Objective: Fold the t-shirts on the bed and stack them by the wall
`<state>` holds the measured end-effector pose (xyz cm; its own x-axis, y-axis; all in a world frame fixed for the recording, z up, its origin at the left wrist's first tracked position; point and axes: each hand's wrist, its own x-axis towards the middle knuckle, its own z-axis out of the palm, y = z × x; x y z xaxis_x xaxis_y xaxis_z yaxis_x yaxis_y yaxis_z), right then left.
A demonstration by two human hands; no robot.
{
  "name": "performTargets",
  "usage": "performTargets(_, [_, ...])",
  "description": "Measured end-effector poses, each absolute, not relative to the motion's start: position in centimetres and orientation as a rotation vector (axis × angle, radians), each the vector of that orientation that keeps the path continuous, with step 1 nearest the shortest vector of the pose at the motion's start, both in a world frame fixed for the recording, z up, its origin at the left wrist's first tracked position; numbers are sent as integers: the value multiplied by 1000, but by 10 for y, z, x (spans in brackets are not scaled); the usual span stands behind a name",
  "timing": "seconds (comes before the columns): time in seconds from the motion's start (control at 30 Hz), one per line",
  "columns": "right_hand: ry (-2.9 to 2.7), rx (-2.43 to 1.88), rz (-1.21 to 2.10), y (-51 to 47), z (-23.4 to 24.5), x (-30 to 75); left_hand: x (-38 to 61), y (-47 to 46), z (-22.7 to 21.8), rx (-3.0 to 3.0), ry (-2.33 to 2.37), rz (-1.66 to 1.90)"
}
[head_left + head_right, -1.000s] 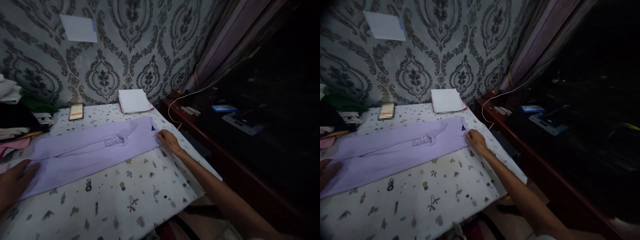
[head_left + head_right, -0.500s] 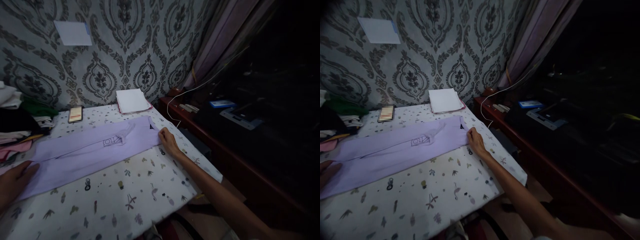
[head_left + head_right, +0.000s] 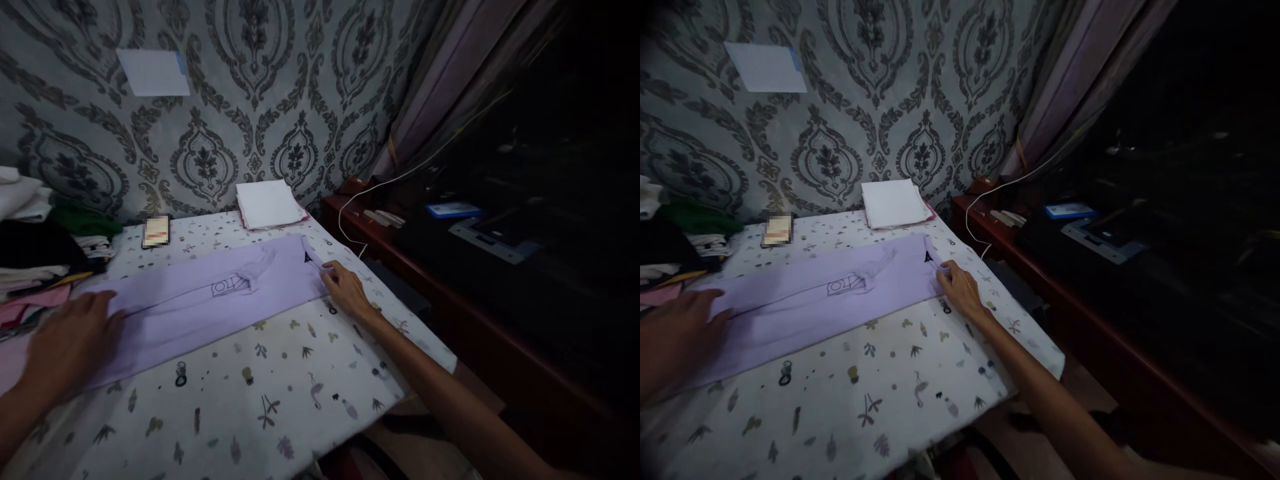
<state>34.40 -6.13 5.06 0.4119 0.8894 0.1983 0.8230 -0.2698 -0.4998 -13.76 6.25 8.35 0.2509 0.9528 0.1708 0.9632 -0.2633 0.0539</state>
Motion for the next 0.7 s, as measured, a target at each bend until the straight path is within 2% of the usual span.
performTargets(0.13, [-1344,-2175,167,-58,49,342,-23,80,101,-3060,-1668,-276])
performTargets(0.33, [-1288,-2014,234,-66,39,347,102,111,81,-2998,-1633,-121])
performTargets(0.57, [-1250,-1849,355,-73,35,368,130,129,61,-3035,-1580,-112])
performTargets(0.7, [-1199,-1823,409,-72,32,380,127,131,57,-3060,-1439,-435])
